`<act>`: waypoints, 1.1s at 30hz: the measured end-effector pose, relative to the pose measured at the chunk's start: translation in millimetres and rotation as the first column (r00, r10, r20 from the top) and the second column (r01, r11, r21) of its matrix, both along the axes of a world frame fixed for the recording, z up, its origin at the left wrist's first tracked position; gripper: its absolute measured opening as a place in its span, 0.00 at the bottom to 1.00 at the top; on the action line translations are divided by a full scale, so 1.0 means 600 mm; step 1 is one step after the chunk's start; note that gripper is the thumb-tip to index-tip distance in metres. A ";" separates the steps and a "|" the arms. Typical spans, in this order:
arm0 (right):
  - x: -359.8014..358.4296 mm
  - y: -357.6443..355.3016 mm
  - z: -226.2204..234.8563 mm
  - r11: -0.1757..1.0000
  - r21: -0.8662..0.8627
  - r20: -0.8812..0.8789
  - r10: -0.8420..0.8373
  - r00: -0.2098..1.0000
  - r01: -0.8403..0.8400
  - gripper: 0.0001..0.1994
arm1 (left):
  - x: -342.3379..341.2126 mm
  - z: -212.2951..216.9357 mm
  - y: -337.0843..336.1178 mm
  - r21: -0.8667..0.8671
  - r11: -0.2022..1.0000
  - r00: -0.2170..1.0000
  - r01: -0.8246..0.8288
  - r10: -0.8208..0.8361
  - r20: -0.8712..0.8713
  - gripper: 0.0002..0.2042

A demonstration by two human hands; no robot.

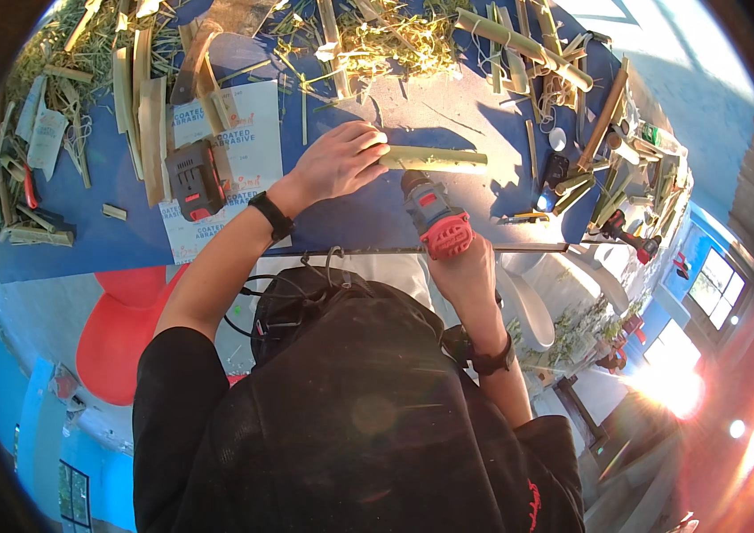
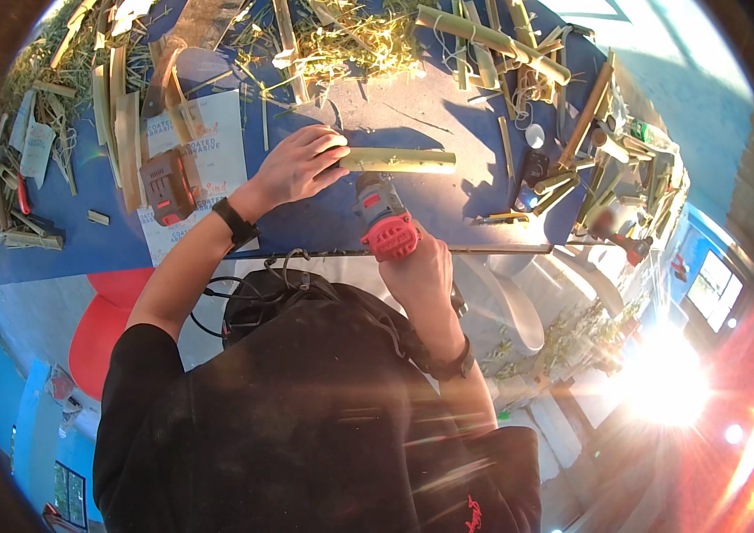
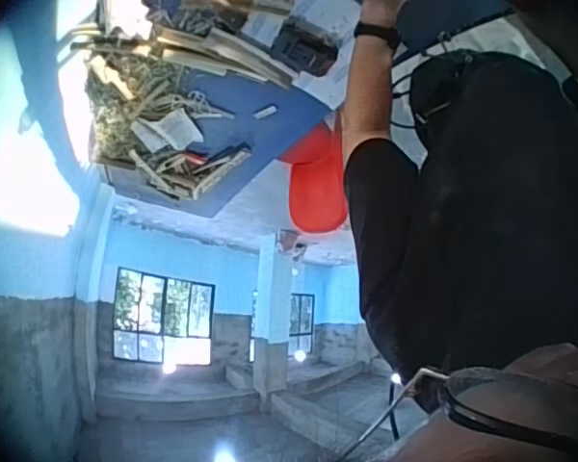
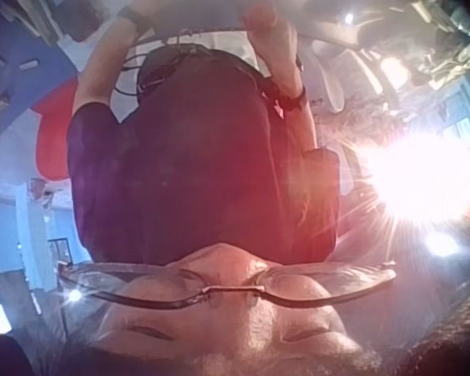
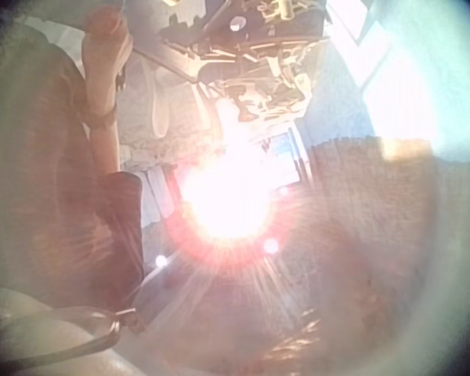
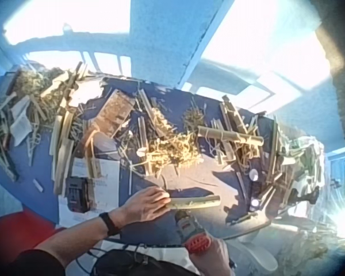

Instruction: Drill a hole into a piece of bamboo using a power drill.

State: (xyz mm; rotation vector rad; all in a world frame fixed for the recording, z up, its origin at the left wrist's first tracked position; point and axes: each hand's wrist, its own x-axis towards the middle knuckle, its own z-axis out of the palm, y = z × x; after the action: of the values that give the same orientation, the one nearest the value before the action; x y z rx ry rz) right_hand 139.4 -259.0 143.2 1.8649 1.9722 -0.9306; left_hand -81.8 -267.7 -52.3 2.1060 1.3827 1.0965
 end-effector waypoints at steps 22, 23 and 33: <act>0.001 0.000 -0.009 1.000 0.017 -0.005 0.017 1.000 -0.017 0.11 | -0.002 0.004 -0.002 -0.025 1.000 1.000 0.000 0.000 0.022 0.17; 0.001 0.000 -0.014 0.999 0.030 -0.007 0.025 1.000 -0.025 0.11 | -0.002 0.004 -0.002 -0.026 1.000 1.000 0.000 0.000 0.022 0.17; 0.003 -0.005 -0.028 0.998 0.067 -0.047 0.017 0.999 -0.014 0.11 | 0.000 -0.001 0.000 -0.009 1.000 1.000 0.005 -0.005 0.019 0.17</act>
State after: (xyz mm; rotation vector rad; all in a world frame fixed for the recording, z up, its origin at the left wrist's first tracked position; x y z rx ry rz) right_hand 141.0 -261.9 126.4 1.8761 2.0666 -0.9235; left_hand -82.0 -267.8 -52.9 2.0866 1.3704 1.1026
